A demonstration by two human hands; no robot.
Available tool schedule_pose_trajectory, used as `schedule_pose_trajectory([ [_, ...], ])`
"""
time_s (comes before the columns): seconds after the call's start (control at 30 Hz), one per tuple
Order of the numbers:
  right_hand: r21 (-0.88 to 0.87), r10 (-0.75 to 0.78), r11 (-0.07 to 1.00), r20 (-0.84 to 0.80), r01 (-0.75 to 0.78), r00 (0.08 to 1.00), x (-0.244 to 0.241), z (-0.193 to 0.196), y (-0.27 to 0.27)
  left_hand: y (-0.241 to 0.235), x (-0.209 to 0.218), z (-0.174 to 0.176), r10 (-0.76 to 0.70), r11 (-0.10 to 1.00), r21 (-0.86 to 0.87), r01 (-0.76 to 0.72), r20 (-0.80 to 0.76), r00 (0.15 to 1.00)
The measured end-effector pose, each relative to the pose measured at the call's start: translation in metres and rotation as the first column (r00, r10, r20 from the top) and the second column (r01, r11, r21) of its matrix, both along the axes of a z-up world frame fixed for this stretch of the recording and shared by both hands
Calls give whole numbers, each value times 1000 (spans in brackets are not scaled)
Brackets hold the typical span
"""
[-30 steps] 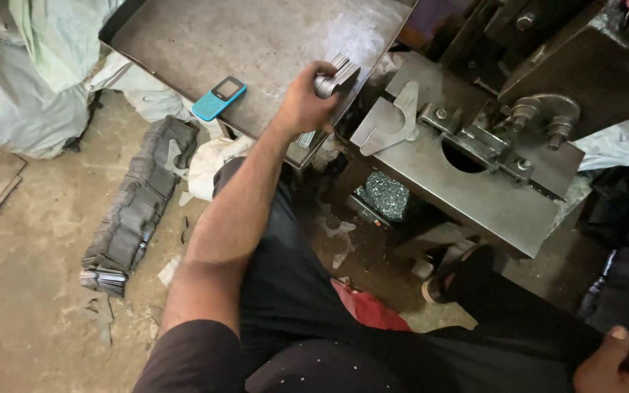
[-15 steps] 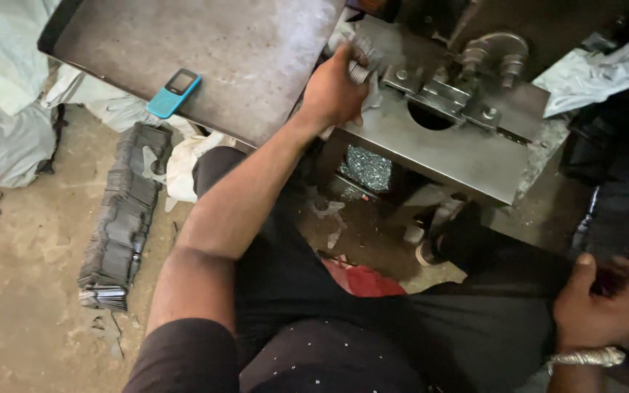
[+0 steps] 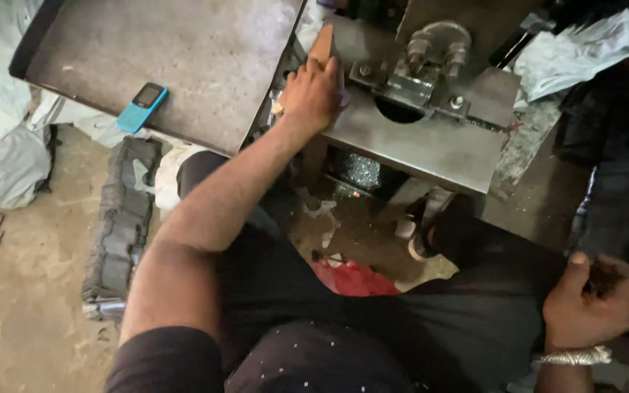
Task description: The recorder is operating a machine to press or punch small metal plates.
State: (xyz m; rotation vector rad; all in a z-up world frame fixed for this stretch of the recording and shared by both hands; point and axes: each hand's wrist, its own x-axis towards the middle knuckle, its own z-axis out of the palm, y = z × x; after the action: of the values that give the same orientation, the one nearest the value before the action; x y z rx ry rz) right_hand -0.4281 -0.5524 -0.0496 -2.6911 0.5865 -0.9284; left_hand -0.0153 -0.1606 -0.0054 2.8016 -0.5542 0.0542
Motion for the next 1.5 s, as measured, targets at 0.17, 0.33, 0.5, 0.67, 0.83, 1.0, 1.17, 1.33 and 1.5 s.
schedule_pose_trajectory([
  [0.17, -19, 32, 999, 45, -31, 998, 15, 9, 10, -10, 11, -40, -187, 965, 202, 168, 82, 979],
  [0.33, 5, 91, 996, 62, -92, 994, 16, 13, 15, 2, -12, 2, -149, 963, 227, 143, 8, 989],
  [0.5, -82, 63, 995, 51, -59, 997, 19, 35, 28, 24, -15, -25, -39, 997, -64, 33, -97, 995],
  [0.67, -62, 72, 996, 56, -69, 996, 8, 9, 7, 28, 6, -56, -59, 984, -161, 71, 76, 995],
  [0.83, 24, 47, 999, 71, -49, 996, -5, 8, 4, 30, 2, -48, -76, 970, -228, 88, 61, 995],
  [1.0, 64, 75, 995, 26, -76, 997, -4, 23, 5, 33, -16, -32, -119, 897, -387, 215, 257, 959],
  [1.17, 170, 109, 982, -120, -88, 987, 35, 66, 19, 39, -21, -37, -145, 875, -432, 217, 193, 970],
  [1.33, 294, 131, 955, -306, -37, 943, 116, 91, 22, 35, -45, 4, -153, 845, -457, 277, 290, 945],
  [1.5, 292, 160, 956, -551, 10, 819, 216, 115, 47, 6, -86, 21, -462, 659, -559, 504, 228, 857],
])
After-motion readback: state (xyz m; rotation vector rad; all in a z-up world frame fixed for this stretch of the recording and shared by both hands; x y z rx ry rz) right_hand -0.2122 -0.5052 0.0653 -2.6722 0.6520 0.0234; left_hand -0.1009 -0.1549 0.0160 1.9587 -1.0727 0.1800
